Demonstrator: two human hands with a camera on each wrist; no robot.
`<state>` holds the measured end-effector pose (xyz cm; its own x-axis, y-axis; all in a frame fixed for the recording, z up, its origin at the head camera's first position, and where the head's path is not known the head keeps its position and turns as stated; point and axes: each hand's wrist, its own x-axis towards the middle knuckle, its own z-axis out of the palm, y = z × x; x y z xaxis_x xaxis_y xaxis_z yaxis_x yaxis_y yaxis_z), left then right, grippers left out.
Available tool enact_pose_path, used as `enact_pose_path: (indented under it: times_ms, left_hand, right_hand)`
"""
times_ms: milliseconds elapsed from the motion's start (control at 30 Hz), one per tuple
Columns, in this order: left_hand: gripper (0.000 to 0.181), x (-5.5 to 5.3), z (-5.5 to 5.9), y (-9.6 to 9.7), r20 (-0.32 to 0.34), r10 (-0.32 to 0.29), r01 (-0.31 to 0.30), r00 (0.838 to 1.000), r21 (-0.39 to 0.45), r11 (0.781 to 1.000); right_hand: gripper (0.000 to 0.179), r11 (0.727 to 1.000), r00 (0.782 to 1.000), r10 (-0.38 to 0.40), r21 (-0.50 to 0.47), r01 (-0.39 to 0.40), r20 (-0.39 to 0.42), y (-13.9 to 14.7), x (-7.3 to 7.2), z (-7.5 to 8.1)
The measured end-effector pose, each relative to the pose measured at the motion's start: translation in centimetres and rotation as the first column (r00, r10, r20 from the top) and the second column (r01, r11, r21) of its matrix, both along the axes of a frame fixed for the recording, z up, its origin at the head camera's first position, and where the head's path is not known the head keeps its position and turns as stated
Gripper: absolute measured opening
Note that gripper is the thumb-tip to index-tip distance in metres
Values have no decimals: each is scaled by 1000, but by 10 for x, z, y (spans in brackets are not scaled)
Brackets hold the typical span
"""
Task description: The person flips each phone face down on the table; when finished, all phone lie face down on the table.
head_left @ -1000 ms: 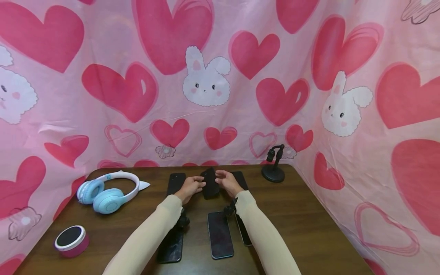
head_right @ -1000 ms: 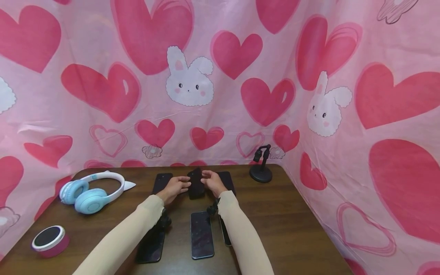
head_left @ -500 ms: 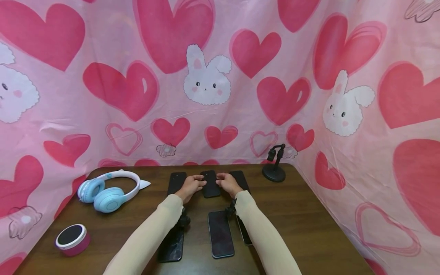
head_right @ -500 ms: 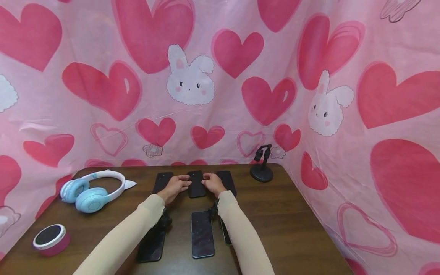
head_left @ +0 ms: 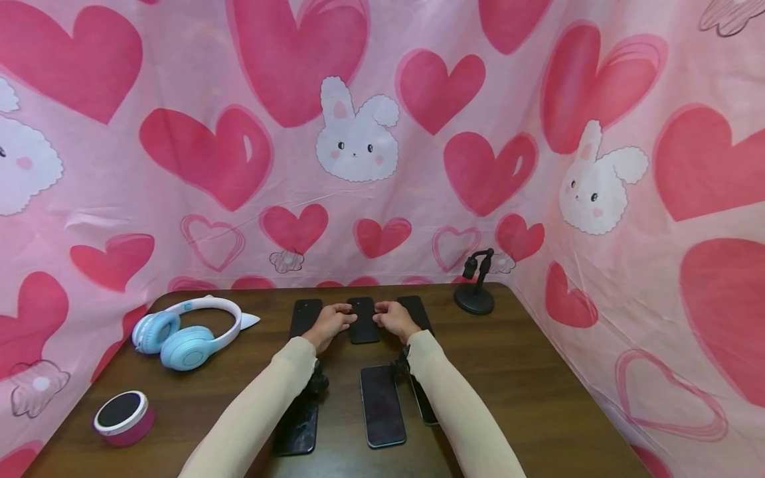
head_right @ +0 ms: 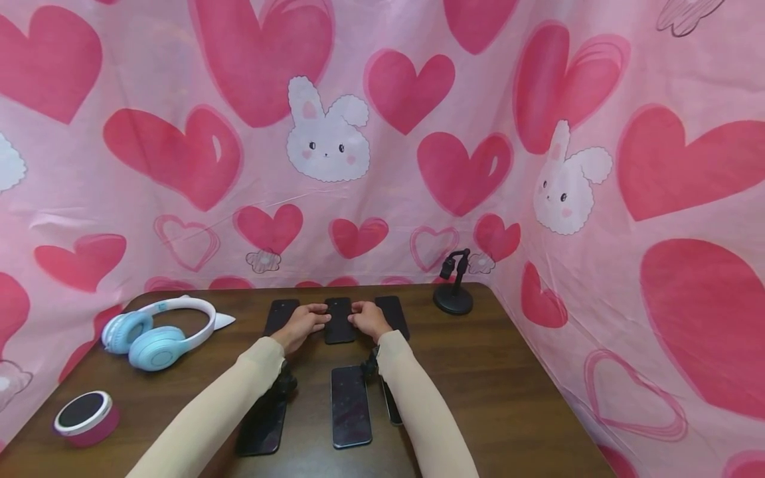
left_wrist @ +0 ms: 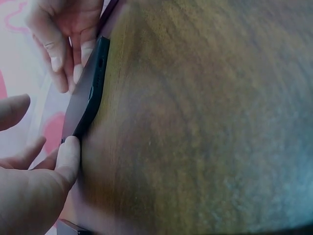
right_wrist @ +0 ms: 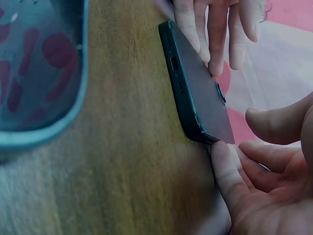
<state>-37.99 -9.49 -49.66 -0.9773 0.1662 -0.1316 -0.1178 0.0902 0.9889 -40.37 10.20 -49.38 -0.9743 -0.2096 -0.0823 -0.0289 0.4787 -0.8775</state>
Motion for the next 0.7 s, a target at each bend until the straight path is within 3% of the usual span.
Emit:
enact_pose_path:
  times_ms: [300, 700]
  left_hand:
    - [51, 2, 1, 3, -6, 19, -20, 1000, -38, 999]
    - [50, 7, 5, 12, -25, 118, -120, 993, -179, 977]
  right_hand:
    - [44, 1000, 1000, 4, -2, -4, 7, 0, 2, 1]
    - [46, 998, 998, 43, -36, -42, 35, 2, 1, -1]
